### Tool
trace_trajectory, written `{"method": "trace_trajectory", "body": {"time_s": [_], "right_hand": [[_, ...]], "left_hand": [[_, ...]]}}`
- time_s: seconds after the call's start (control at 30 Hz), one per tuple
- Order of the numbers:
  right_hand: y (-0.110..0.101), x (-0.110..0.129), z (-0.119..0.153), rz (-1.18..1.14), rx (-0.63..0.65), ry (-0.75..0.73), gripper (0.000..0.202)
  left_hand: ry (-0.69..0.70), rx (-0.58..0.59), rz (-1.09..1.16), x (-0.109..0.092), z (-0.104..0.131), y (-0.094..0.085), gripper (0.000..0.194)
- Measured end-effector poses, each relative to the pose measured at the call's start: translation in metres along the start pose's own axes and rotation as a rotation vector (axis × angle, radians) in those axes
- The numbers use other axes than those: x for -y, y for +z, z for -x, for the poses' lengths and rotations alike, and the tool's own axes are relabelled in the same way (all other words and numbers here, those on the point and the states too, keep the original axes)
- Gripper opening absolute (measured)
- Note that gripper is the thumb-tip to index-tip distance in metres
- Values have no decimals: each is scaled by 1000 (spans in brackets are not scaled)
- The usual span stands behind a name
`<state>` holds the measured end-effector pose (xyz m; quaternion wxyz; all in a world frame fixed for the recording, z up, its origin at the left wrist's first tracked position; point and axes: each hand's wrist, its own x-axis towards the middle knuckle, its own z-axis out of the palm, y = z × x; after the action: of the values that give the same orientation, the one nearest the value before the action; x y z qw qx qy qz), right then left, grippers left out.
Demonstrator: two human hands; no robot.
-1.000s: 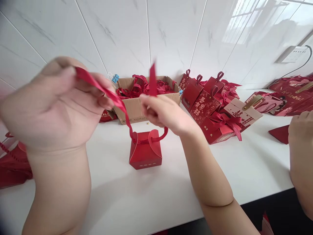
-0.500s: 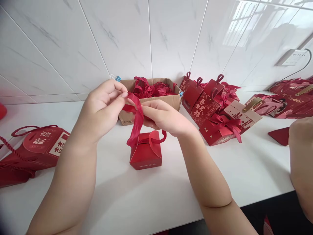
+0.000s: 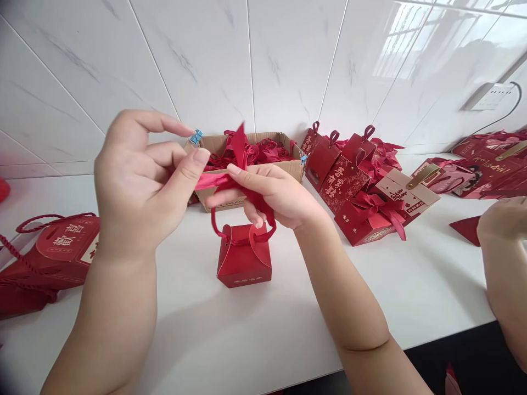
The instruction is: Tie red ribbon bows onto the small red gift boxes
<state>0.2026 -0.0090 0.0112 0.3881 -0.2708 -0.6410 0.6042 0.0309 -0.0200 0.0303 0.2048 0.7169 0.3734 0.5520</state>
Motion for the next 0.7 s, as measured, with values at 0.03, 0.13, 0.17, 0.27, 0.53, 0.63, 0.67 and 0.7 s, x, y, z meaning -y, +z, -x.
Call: {"method": "trace_trajectory", "body": {"time_s": [0.03,0.13,0.17,0.27,0.53,0.63,0.67,0.7], "right_hand": [[-2,0,-1,-36,-1,-6,33],[-8,0,-4,-129,-39,-25,31],[-10,0,-4,-147,-62,-32,31],[-10,1,-4,-139,-102,-47,37],[13,4,10,450,-269,-315,47],[14,2,10,618,-310,-441,47],[14,1,10,636,-312,-474,47],[13,0,9,640,-310,-502,46]], "left_hand": [[19,3,0,-3,1,-1,18],[29,126,-17,-10,5,-8,20],[13,212,-35,-10,7,-11,19],[-63,526,-128,-5,8,-21,20],[-195,385,-1,18,-6,-9,38],[-252,423,133,22,-9,0,40],[-270,460,172,22,-9,1,39],[-284,490,205,21,-10,2,38]]}}
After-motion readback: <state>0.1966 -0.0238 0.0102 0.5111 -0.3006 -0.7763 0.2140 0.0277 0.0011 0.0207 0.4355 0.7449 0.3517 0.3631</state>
